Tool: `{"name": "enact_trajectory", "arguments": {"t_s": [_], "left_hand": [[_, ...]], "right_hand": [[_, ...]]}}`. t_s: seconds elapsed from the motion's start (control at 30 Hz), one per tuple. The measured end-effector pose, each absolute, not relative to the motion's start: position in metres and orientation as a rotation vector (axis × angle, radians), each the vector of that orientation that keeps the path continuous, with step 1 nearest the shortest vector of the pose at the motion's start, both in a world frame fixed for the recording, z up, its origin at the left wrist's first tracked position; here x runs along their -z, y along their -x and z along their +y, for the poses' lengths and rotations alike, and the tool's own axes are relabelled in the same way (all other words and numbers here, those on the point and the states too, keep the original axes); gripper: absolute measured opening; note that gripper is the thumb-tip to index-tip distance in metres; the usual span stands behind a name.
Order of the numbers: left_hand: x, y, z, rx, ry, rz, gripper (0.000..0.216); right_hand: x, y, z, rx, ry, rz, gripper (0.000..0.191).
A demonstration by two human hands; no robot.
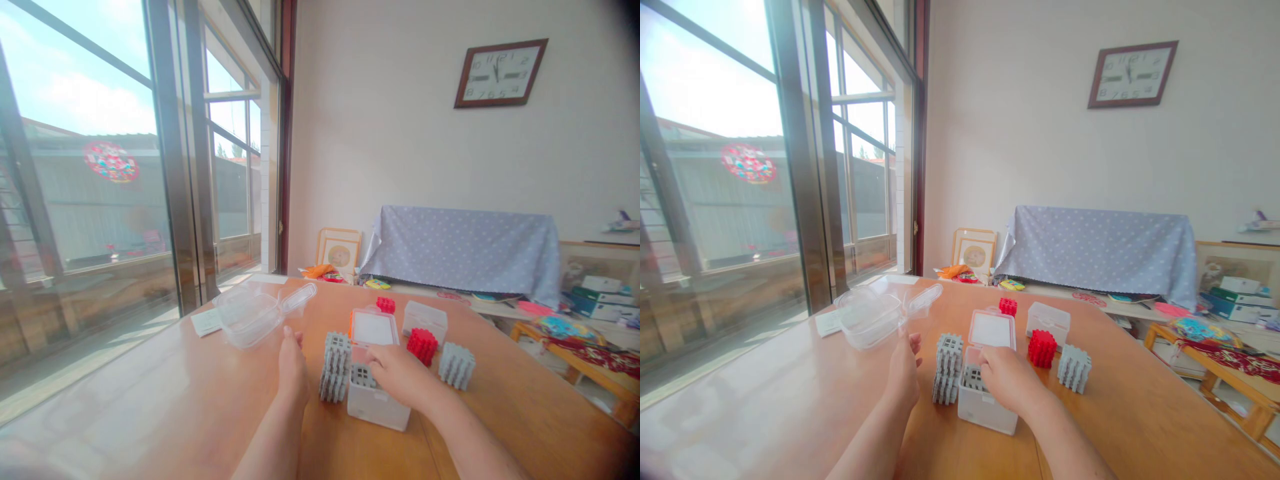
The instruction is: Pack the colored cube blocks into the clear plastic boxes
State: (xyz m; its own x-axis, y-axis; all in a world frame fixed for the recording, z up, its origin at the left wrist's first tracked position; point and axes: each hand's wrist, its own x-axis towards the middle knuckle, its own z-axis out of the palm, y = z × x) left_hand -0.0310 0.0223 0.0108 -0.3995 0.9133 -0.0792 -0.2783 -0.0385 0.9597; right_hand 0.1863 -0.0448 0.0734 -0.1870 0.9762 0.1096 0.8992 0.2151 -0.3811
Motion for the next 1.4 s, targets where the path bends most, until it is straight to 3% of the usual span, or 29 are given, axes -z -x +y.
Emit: {"name": "enact_trajectory", "arguments": {"t_s": [0.67,1.1,1.3,1.4], "left_hand": [[-0.01,0.031,0.021,-1.61,-0.727,1.262,0.066],[-0.007,0.031,0.023,-1.596,-0.764,1.273,0.068],[-0.006,0.031,0.024,-1.606,-0.763,1.274,0.069],[-0.007,0.031,0.024,-1.604,-0.765,1.28,0.068]], "right_hand": [[-0.071,-0.178,-0.04,-0.389,1.599,-2.262,0.022],[-0.075,-0.173,-0.036,-0.39,1.459,-1.844,0.022],[-0.087,-0.163,-0.035,-0.516,1.304,-1.872,0.052],[-0.086,-0.161,-0.032,-0.555,1.297,-1.902,0.058]]}}
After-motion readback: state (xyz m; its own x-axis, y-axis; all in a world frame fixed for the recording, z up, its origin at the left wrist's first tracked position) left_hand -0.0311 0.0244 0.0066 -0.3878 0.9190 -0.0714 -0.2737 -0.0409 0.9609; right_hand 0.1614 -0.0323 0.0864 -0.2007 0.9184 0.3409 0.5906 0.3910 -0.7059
